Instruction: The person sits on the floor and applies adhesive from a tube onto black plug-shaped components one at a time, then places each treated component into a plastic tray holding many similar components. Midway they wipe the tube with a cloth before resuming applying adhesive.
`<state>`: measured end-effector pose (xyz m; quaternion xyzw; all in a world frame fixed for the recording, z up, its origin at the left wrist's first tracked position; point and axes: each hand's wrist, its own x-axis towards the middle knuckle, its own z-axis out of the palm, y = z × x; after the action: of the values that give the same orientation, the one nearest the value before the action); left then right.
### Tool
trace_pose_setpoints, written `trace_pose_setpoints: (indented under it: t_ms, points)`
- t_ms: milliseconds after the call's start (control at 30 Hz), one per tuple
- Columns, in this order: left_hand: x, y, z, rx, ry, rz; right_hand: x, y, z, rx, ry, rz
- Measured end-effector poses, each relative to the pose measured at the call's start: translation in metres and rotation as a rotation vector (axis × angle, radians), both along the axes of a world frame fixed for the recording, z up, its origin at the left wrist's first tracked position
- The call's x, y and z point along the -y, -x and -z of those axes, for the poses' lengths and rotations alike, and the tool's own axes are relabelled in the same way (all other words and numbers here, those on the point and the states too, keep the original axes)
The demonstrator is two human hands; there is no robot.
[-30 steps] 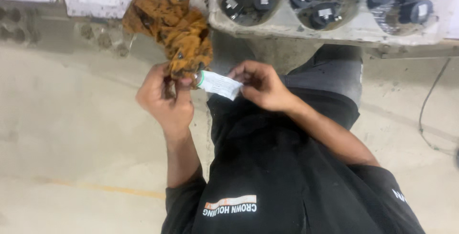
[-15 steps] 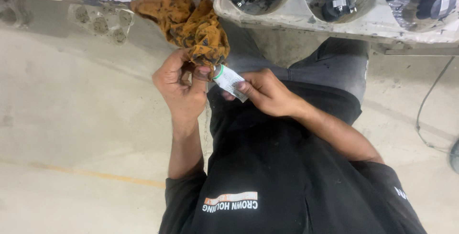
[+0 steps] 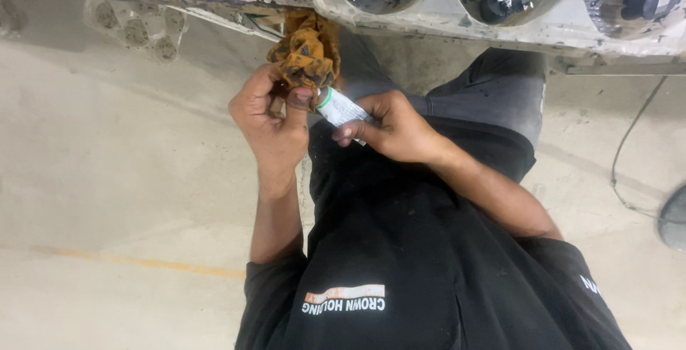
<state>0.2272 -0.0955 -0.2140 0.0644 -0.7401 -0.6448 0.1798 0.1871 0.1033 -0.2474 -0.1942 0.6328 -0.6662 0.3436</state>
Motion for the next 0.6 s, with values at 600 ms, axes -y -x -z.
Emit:
trace_pose_setpoints:
  t_ms: [600]
  points:
    - [0.0006,0.0055,0.0104,-0.044,-0.007,0.052,-0.0015,-0.005,0.0033,0.028,0.047,0.083]
